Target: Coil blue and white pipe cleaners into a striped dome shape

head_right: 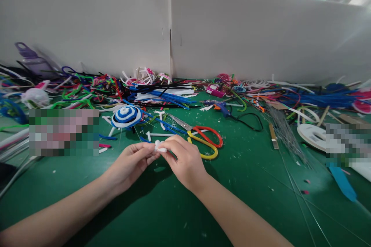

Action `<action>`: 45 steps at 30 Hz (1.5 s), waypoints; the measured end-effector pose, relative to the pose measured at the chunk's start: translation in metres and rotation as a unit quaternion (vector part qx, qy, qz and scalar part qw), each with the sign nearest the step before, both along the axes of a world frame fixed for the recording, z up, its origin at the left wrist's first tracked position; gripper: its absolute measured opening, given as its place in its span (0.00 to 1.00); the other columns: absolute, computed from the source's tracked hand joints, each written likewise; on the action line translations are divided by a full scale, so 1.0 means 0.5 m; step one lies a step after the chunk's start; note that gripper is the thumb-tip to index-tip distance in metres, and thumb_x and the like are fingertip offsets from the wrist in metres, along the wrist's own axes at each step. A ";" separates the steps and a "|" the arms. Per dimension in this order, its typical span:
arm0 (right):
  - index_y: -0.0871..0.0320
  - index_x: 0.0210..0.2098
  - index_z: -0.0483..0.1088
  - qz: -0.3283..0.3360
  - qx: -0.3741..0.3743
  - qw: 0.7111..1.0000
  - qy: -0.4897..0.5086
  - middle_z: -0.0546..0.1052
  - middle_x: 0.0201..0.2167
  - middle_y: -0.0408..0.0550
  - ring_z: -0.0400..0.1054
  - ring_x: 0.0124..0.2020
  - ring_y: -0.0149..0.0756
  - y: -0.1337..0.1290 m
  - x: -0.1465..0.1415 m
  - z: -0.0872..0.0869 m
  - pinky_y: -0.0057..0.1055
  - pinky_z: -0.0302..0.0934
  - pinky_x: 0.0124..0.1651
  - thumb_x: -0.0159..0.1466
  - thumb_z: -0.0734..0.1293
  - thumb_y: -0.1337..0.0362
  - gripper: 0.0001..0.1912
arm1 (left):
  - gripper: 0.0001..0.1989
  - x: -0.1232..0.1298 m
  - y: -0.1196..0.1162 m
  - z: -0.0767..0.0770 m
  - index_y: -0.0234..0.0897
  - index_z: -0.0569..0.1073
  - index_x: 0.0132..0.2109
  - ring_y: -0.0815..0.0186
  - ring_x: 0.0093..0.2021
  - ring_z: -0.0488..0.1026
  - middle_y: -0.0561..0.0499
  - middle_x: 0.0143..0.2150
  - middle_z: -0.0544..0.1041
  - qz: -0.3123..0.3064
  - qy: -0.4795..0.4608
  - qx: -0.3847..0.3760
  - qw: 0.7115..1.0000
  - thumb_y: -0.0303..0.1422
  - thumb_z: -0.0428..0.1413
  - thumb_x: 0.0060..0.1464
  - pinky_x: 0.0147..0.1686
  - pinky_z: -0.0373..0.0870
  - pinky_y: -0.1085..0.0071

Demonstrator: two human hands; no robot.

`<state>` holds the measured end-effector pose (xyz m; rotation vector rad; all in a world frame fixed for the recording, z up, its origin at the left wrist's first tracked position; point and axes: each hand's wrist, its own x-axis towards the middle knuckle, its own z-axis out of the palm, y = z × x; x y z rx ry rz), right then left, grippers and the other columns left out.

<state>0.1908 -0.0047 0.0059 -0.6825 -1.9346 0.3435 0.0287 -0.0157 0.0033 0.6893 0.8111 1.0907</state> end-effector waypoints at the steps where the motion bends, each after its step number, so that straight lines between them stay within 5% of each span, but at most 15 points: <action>1: 0.58 0.38 0.70 -0.005 -0.003 1.000 -0.004 0.74 0.33 0.48 0.70 0.35 0.32 0.000 0.000 -0.001 0.28 0.65 0.35 0.60 0.65 0.75 0.08 | 0.05 0.000 -0.001 -0.001 0.31 0.79 0.30 0.71 0.33 0.74 0.49 0.29 0.79 -0.003 -0.005 0.001 1.000 0.30 0.62 0.48 0.41 0.69 0.77; 13: 0.56 0.34 0.71 0.066 -0.221 0.971 0.068 0.71 0.32 0.45 0.66 0.30 0.29 0.003 0.009 0.021 0.26 0.61 0.28 0.62 0.65 0.68 0.03 | 0.11 -0.007 -0.002 0.007 0.36 0.75 0.42 0.72 0.34 0.73 0.51 0.35 0.77 -0.057 -0.010 0.019 0.998 0.29 0.60 0.50 0.40 0.68 0.75; 20: 0.55 0.32 0.73 0.087 -0.161 0.981 0.063 0.73 0.30 0.45 0.67 0.31 0.31 0.008 0.012 0.028 0.28 0.62 0.29 0.60 0.67 0.69 0.03 | 0.07 -0.011 -0.004 0.004 0.34 0.73 0.35 0.73 0.27 0.70 0.53 0.28 0.72 -0.124 -0.030 -0.002 0.992 0.34 0.58 0.53 0.32 0.67 0.75; 28: 0.57 0.35 0.72 0.032 -0.147 0.988 0.030 0.72 0.31 0.45 0.66 0.30 0.29 0.001 0.011 0.026 0.26 0.61 0.29 0.61 0.66 0.69 0.04 | 0.07 -0.014 -0.004 0.022 0.35 0.75 0.34 0.70 0.30 0.74 0.52 0.28 0.76 -0.035 0.114 0.112 0.987 0.33 0.61 0.48 0.34 0.69 0.74; 45: 0.55 0.34 0.72 0.043 -0.169 0.984 0.038 0.72 0.30 0.44 0.65 0.29 0.29 0.003 0.005 0.014 0.26 0.61 0.28 0.61 0.66 0.67 0.03 | 0.08 -0.006 -0.008 0.014 0.33 0.76 0.35 0.71 0.29 0.72 0.51 0.29 0.77 -0.023 0.044 0.032 0.998 0.32 0.62 0.47 0.34 0.68 0.75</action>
